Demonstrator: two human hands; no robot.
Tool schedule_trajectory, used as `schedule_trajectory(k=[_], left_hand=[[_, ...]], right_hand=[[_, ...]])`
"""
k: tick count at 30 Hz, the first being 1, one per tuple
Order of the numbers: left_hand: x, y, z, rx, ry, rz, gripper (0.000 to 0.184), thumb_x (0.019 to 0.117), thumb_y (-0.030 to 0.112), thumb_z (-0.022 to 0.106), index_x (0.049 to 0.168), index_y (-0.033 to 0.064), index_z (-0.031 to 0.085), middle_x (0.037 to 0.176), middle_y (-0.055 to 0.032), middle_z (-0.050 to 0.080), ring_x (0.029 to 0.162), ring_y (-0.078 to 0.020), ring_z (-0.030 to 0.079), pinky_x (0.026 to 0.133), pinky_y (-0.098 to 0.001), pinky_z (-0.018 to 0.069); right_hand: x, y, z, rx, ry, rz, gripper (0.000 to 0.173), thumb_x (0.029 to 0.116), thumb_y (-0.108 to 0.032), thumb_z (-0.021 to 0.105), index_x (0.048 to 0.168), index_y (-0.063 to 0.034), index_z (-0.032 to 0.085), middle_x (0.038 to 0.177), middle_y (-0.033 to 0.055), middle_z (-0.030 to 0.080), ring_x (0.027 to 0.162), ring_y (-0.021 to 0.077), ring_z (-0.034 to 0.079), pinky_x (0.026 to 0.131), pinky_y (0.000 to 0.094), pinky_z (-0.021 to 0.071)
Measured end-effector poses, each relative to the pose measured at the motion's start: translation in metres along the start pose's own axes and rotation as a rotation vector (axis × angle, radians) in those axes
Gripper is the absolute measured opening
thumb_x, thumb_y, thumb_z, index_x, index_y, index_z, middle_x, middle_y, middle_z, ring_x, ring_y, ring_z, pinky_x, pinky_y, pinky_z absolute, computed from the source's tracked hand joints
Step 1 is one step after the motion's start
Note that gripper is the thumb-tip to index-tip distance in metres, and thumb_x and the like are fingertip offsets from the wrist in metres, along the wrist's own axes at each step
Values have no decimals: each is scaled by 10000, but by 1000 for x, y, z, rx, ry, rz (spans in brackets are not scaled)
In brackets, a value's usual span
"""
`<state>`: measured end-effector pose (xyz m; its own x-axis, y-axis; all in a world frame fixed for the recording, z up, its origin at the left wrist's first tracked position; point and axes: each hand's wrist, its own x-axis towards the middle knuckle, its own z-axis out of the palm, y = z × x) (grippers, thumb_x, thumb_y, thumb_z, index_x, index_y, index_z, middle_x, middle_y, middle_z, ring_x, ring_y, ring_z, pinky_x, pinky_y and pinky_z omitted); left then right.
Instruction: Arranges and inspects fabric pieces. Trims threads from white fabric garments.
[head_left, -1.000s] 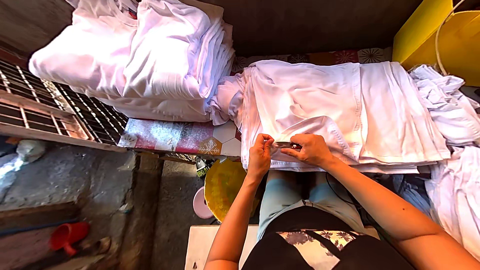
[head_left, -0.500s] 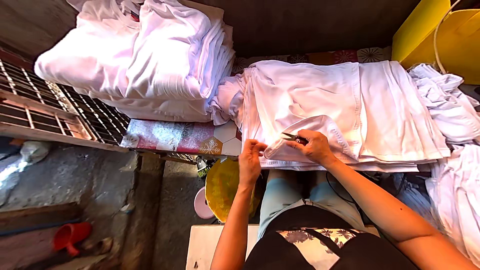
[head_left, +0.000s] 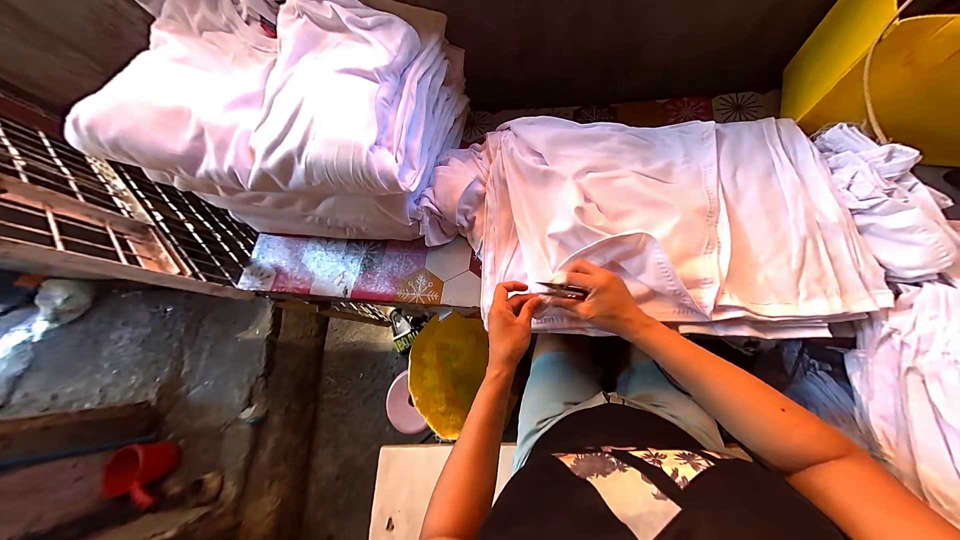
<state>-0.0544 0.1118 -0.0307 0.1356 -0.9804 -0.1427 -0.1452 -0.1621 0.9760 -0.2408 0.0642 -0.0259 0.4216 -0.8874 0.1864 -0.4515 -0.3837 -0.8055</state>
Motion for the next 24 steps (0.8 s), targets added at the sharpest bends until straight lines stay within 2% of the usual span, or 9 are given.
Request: schedule_trajectory(k=[1,3,6,10,12,14,18,20,24], left_hand=[[-3,1,2,-17,-15,8,259,975,-35,607,1216,-25,513,889,-55,742,778,-76,709,771,-276,584],[-6,2,3,-25,-60,37,277,982,-22,598,1241,-27,503,925,-57,733,823,-78,706,803,-278,581],[-9,-2,3,-48,-68,22,335,935,-29,658,1228,-37,497,975,-87,716,875,-105,701,832,-294,578],[-9,0,2,-142,-3,-66,254,944,-39,654,1155,-9,515,878,-50,732,795,-81,703,781,-269,575],[-9,4,2,-157,33,-68,257,942,-40,663,1154,-5,522,867,-47,737,783,-80,707,768,-266,579],[-11,8,3,-122,53,-38,267,935,-29,681,1155,-2,532,879,-48,743,789,-83,713,769,-269,584],[-13,12,8,35,53,111,246,918,27,726,1114,-11,582,893,-47,738,791,-72,703,771,-257,580],[-13,9,10,73,63,152,210,917,43,731,1074,-13,603,877,-49,722,775,-67,683,759,-251,568],[-13,6,10,81,47,157,92,942,18,675,1023,-24,667,882,-43,709,784,-39,664,764,-222,561]], right_hand=[[3,-3,4,-24,-35,-25,160,867,-155,796,944,-19,762,1015,135,712,853,282,701,708,511,573],[12,-5,9,0,-103,-6,90,876,-67,748,858,15,717,902,142,688,793,281,672,679,499,545],[26,-11,3,51,-158,181,181,1001,-134,654,908,21,665,780,138,643,719,259,636,683,469,524],[23,-11,-10,26,132,235,177,1037,-135,608,1058,18,694,914,166,670,777,272,649,723,463,542],[17,-10,-13,22,172,157,163,1006,-137,658,1038,7,726,925,135,678,770,222,648,715,404,557],[7,-17,-10,46,126,146,154,962,-154,715,944,-2,733,871,98,665,715,171,614,670,359,537],[3,-36,0,67,-10,319,203,949,-150,730,834,11,685,806,94,609,711,188,577,669,391,492],[4,-38,2,135,-72,403,172,991,-122,671,889,16,669,803,88,606,711,168,577,682,364,497],[2,-35,2,332,-158,457,180,1056,-124,559,929,1,590,711,19,477,632,93,463,622,273,408]])
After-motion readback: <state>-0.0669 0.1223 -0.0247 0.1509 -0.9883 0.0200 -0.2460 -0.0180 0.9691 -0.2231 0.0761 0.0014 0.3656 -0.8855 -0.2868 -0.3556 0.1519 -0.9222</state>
